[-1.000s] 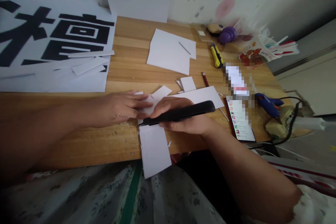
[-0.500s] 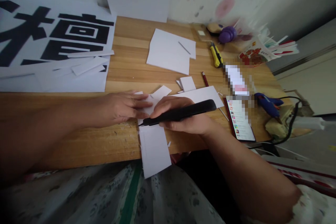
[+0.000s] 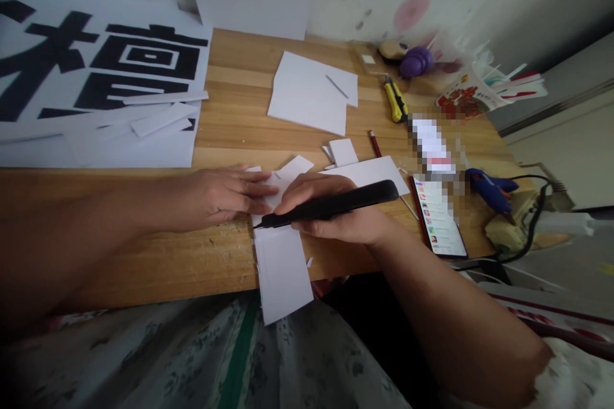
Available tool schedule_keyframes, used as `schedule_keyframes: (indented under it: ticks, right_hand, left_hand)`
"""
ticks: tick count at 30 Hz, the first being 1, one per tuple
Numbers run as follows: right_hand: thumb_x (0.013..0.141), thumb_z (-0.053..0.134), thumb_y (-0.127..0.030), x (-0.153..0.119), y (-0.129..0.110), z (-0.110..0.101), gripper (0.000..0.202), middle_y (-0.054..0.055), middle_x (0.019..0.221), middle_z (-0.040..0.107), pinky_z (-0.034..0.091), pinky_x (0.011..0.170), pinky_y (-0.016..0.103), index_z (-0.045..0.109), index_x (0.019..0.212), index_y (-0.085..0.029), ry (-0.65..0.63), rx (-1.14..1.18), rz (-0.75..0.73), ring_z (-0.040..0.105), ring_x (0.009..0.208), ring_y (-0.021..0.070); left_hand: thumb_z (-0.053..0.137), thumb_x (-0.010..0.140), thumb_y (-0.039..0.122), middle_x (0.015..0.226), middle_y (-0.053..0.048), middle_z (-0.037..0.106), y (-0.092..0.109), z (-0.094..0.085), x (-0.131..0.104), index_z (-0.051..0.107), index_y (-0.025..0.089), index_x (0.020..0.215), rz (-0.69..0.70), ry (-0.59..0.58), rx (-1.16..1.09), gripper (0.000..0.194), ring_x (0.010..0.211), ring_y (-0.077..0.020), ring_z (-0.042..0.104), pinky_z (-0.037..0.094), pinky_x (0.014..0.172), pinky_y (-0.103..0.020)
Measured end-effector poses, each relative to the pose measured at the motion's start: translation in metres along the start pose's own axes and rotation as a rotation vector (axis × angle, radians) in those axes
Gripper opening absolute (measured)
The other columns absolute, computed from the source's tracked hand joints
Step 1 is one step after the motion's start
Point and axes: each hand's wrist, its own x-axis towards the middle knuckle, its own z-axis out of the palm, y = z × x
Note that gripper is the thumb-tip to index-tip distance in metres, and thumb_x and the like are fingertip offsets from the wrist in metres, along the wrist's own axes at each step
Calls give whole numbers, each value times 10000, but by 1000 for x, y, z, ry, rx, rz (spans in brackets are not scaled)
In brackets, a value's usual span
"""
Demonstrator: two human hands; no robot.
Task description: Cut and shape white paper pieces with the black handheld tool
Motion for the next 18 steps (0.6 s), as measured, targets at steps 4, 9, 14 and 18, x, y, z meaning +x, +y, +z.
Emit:
schedule_keyframes:
  ticks: [4, 9, 14, 18]
  right_hand:
    - [815, 723, -121, 0, -1, 0, 244, 68, 965, 740, 525, 809, 276, 722, 1053, -175, -10, -10, 12, 684, 901, 151]
    - [824, 731, -146, 3, -1, 0, 206, 75, 955, 748, 521, 792, 270, 724, 1030, -161, -14, -44, -17, 683, 890, 143]
    - [821, 731, -133, 2, 0, -1, 183, 79, 926, 745, 520, 780, 275, 723, 1003, -148, -19, -54, -24, 677, 868, 143]
    - [819, 726, -120, 0, 1, -3, 183, 78, 922, 735, 515, 770, 267, 722, 1001, -141, -21, -70, -9, 671, 851, 138]
  left_hand:
    - [466, 951, 138, 1498, -10, 442, 0, 0, -1, 584, 260, 1287, 3, -12, 6, 377, 1472, -201, 262, 240, 1241, -472]
    - [474, 941, 110, 1504, 8, 437, 3, -3, -1, 576, 269, 1285, -17, -17, -5, 392, 1469, -182, 266, 215, 1248, -463]
    - [460, 950, 135, 1492, 2, 453, -2, 0, -1, 593, 263, 1273, 5, -8, -13, 372, 1476, -203, 247, 209, 1249, -475]
    - [471, 958, 148, 1482, -14, 465, -4, 1, -1, 598, 268, 1269, 17, -2, -15, 356, 1471, -220, 268, 229, 1237, -508]
